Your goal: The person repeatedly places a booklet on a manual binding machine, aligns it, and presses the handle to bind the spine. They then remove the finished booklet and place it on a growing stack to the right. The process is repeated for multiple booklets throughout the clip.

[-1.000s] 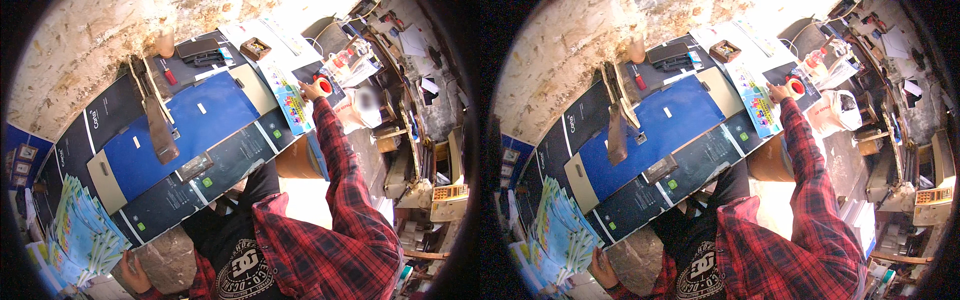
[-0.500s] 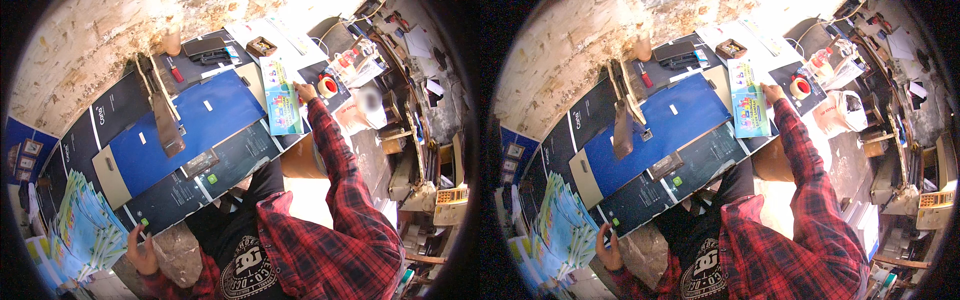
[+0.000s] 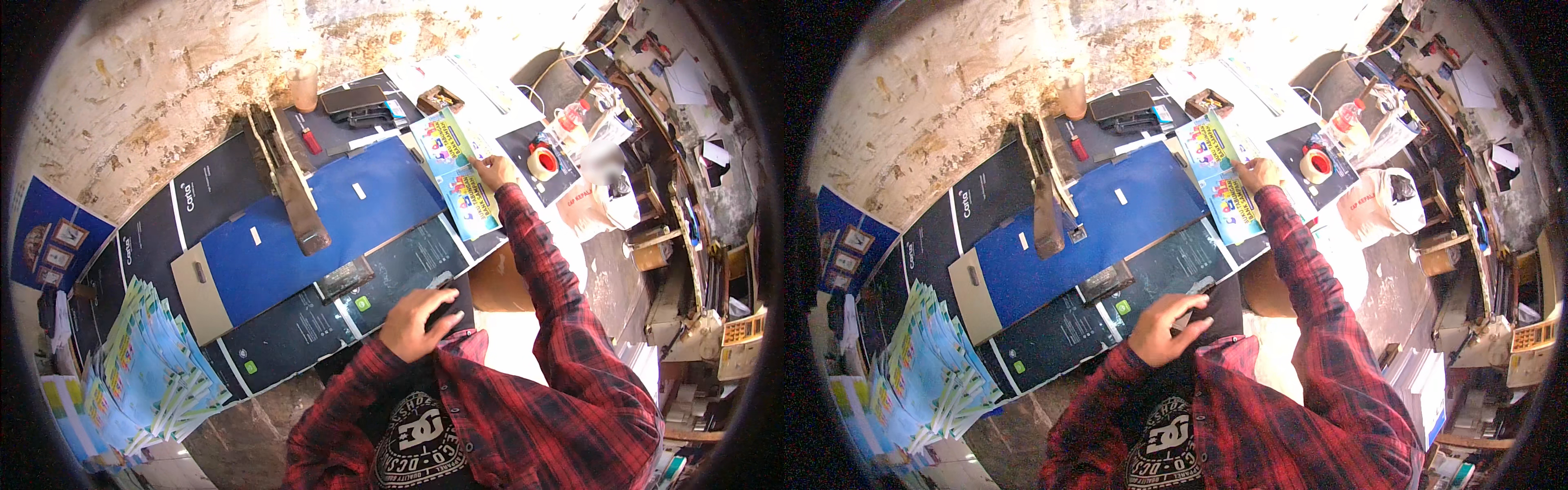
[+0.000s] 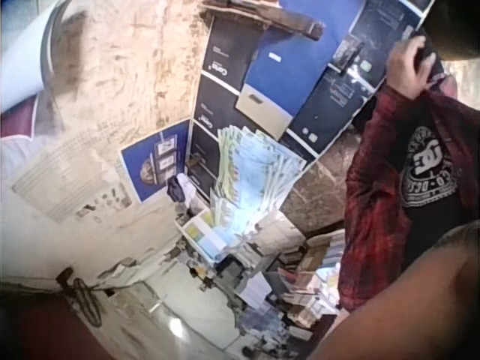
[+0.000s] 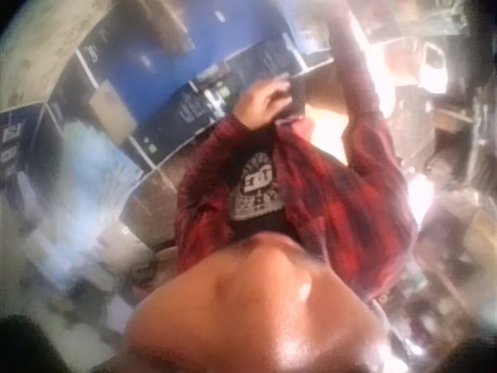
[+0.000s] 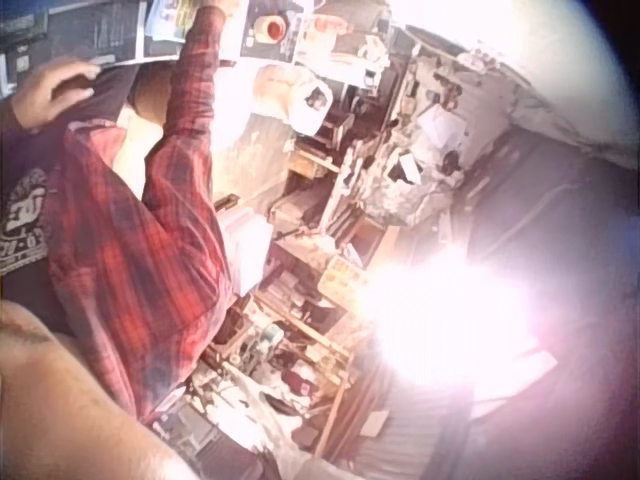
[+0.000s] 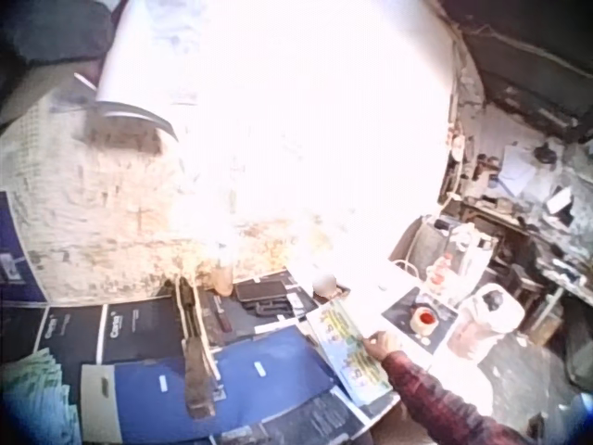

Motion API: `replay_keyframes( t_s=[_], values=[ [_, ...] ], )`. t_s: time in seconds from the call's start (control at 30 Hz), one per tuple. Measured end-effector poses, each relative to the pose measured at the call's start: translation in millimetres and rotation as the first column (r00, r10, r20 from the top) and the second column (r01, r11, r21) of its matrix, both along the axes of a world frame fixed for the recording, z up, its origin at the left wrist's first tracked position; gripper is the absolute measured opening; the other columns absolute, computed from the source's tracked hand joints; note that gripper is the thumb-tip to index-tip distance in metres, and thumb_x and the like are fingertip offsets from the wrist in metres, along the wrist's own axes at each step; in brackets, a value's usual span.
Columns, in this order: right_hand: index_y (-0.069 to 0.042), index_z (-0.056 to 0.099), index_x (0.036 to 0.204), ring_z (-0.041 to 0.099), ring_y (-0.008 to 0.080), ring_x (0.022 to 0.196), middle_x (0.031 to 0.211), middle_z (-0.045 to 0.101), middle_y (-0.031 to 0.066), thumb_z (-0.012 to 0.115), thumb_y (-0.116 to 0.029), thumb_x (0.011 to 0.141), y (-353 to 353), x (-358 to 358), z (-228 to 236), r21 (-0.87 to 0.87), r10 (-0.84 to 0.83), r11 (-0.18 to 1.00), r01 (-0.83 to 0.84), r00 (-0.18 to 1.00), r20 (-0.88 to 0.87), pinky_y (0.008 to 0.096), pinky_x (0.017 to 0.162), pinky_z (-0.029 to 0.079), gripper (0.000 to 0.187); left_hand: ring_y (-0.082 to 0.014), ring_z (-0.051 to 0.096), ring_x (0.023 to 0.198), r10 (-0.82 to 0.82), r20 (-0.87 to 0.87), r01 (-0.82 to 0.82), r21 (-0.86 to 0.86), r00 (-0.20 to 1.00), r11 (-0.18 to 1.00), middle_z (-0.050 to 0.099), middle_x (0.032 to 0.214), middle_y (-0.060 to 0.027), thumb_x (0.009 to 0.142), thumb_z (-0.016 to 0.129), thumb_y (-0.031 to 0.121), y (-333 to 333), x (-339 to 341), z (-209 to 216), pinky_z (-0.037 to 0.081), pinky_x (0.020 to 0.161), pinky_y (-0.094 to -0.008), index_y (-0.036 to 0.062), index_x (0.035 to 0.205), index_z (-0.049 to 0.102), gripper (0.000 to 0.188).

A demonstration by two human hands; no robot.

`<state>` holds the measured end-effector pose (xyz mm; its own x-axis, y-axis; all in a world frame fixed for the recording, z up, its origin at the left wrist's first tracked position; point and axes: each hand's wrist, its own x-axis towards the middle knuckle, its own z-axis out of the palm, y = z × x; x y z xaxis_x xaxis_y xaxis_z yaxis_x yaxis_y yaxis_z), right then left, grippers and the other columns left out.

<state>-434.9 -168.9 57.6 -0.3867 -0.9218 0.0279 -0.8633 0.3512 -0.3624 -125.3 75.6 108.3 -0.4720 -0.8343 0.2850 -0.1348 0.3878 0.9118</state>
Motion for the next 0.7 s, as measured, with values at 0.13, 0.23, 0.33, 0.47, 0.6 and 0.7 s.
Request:
replay_keyframes(
  t_s=[0.13, 0.23, 0.33, 0.47, 0.6, 0.7],
  values=[
    [-0.007, 0.074, 0.095, 0.066, 0.033, 0.104, 0.1, 0.07, 0.0202, 0.062, -0.062, 0.081, 8.9, 32.7, 7.8, 0.018, -0.043, 0.999, 0.044, 0.995, -0.087, 0.0528, 0.092, 0.044, 0.058, -0.0306, 0.065, 0.103, -0.016, 0.019, 0.016, -0.009, 1.0, 1.0, 0.067, 0.112, -0.0153, 0.087, 0.071, 0.016, 29.9, 7.2, -14.6, 0.052, 0.087, -0.0372, 0.0028, 0.118, 0.062, 0.035],
    [-0.01, 0.073, 0.091, 0.067, 0.0355, 0.097, 0.092, 0.071, 0.0184, 0.059, -0.058, 0.086, 15.4, 34.4, 9.1, -0.052, 0.006, 0.999, -0.007, 1.0, -0.018, 0.0555, 0.091, 0.043, 0.05, -0.0299, 0.066, 0.105, 0.018, 0.071, -0.025, 0.103, 0.997, 0.994, 0.068, 0.111, -0.0157, 0.087, 0.071, 0.016, 41.8, 24.7, -20.3, 0.051, 0.09, -0.0377, 0.0011, 0.117, 0.063, 0.034],
    [-0.004, 0.067, 0.081, 0.066, 0.0394, 0.07, 0.071, 0.062, 0.0238, 0.061, -0.039, 0.092, 29.7, 11.3, 15.4, -0.296, 0.178, 0.937, -0.186, 0.983, -0.051, 0.0451, 0.062, 0.049, 0.038, -0.028, 0.066, 0.107, 0.11, 0.046, -0.117, 0.173, 0.993, 0.978, 0.069, 0.111, -0.0156, 0.087, 0.071, 0.014, 34.6, 42.3, -11.3, 0.05, 0.094, -0.0368, 0.0002, 0.114, 0.064, 0.032],
    [-0.002, 0.049, 0.066, 0.035, 0.0075, 0.056, 0.057, 0.034, 0.0011, 0.063, -0.031, 0.096, 87.2, 24.8, 90.2, -0.295, 0.356, 0.909, -0.293, 0.915, 0.187, 0.032, 0.048, 0.032, 0.044, -0.0261, 0.066, 0.107, 0.329, -0.035, -0.324, 0.116, 0.944, 0.939, 0.069, 0.11, -0.0153, 0.087, 0.069, 0.013, -3.9, 54.9, 18.1, 0.048, 0.096, -0.0369, -0.0023, 0.117, 0.061, 0.034],
    [0.002, 0.07, 0.092, 0.05, 0.004, 0.065, 0.072, 0.062, -0.0015, 0.06, -0.03, 0.097, 161.3, 33.5, 145.0, 0.056, 0.405, 0.795, -0.604, 0.597, 0.693, 0.0257, 0.057, 0.041, 0.034, -0.0301, 0.059, 0.115, 0.582, -0.05, -0.575, -0.246, 0.811, 0.78, 0.059, 0.126, -0.0195, 0.087, 0.071, 0.023, -35.5, 56.1, 36.5, 0.045, 0.099, -0.0383, -0.0037, 0.126, 0.054, 0.05],
    [0.004, 0.07, 0.095, 0.049, 0.0045, 0.065, 0.072, 0.061, -0.0022, 0.065, -0.024, 0.095, 181.5, 38.1, 132.1, 0.098, 0.33, 0.644, -0.759, 0.39, 0.86, 0.0261, 0.057, 0.039, 0.028, -0.0306, 0.063, 0.105, 0.248, -0.067, -0.252, -0.063, 0.966, 0.966, 0.061, 0.12, -0.0216, 0.084, 0.076, 0.031, -24.4, 73.9, 30.0, 0.05, 0.087, -0.0364, -0.0034, 0.121, 0.057, 0.053]
  ],
)
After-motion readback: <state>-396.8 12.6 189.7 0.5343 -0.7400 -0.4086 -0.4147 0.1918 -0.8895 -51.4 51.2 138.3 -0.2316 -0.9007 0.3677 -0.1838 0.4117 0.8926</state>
